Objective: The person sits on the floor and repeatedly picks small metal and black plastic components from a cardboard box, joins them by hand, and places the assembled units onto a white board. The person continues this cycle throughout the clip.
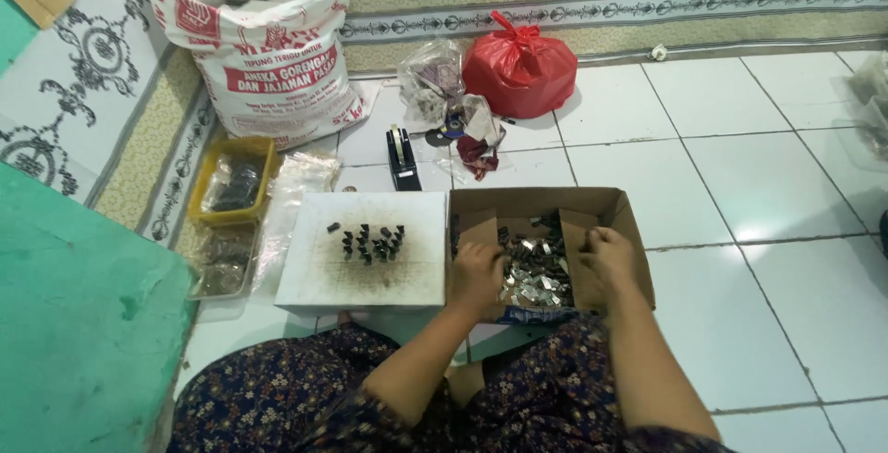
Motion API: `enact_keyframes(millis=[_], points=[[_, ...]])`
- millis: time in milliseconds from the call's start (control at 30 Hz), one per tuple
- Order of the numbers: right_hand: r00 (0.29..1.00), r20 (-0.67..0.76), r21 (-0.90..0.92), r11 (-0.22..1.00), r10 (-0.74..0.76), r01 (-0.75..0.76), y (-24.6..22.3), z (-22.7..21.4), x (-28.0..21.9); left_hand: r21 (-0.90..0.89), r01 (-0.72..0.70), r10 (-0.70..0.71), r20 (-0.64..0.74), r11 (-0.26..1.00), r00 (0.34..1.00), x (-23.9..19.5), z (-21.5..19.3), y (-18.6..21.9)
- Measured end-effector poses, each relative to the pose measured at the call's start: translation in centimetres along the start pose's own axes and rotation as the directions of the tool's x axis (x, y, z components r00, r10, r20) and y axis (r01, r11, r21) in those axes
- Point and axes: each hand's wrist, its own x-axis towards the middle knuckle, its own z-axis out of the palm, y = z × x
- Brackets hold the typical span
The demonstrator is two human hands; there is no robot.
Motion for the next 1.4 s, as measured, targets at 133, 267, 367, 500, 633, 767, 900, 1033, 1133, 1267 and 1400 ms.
enact_keyframes(millis=[133, 267, 367, 500, 633, 767, 900, 1033, 1133, 1267, 1400], points=[[0.996, 0.044, 0.136, 0.988, -0.078, 0.072, -7.0, 2.0, -8.6, -0.312, 0.242, -0.240, 0.046, 0.919, 0.970, -1.0, -4.8, 1.3], [0.938, 0.179, 0.000, 0.953, -0.298, 0.303, -10.7, 5.9, -15.2, -0.541, 0.748, -0.619, 0.451, 0.385, 0.644, -0.1, -10.0, 4.4], [0.898, 0.254, 0.098, 0.934, -0.358, 0.345, -10.6, 7.9, -17.5, -0.601, 0.770, -0.646, 0.504, 0.215, 0.573, -0.5, -12.3, 5.3], [0.848, 0.349, 0.022, 0.908, -0.400, 0.419, -9.9, 9.4, -18.6, -0.599, 0.780, -0.637, 0.532, 0.182, 0.558, -1.7, -12.4, 3.3], [0.795, 0.363, 0.014, 0.856, -0.486, 0.516, -9.5, 9.8, -19.0, -0.621, 0.765, -0.638, 0.523, 0.169, 0.565, -2.1, -11.7, 3.0], [0.731, 0.364, -0.033, 0.777, -0.577, 0.629, -9.5, 9.9, -19.0, -0.650, 0.744, -0.636, 0.510, 0.156, 0.579, -2.6, -11.0, 1.9], [0.609, 0.383, -0.078, 0.633, -0.695, 0.771, -9.8, 9.9, -19.0, -0.682, 0.720, -0.648, 0.493, 0.127, 0.581, -2.7, -10.8, 1.4], [0.525, 0.389, -0.105, 0.529, -0.757, 0.842, -9.7, 10.2, -19.2, -0.677, 0.723, -0.650, 0.488, 0.139, 0.583, -3.1, -10.7, 0.5], [0.506, 0.413, -0.091, 0.518, -0.758, 0.850, -9.9, 10.3, -20.0, -0.674, 0.726, -0.659, 0.485, 0.137, 0.575, -3.7, -10.0, -0.4], [0.621, 0.462, -0.046, 0.682, -0.633, 0.729, -9.2, 10.4, -20.0, -0.675, 0.730, -0.670, 0.491, 0.111, 0.556, -4.7, -9.0, -1.2], [0.839, 0.518, -0.114, 0.959, -0.165, 0.259, -10.3, 10.0, -19.4, -0.659, 0.746, -0.648, 0.528, 0.095, 0.549, -4.3, -9.6, -0.4]])
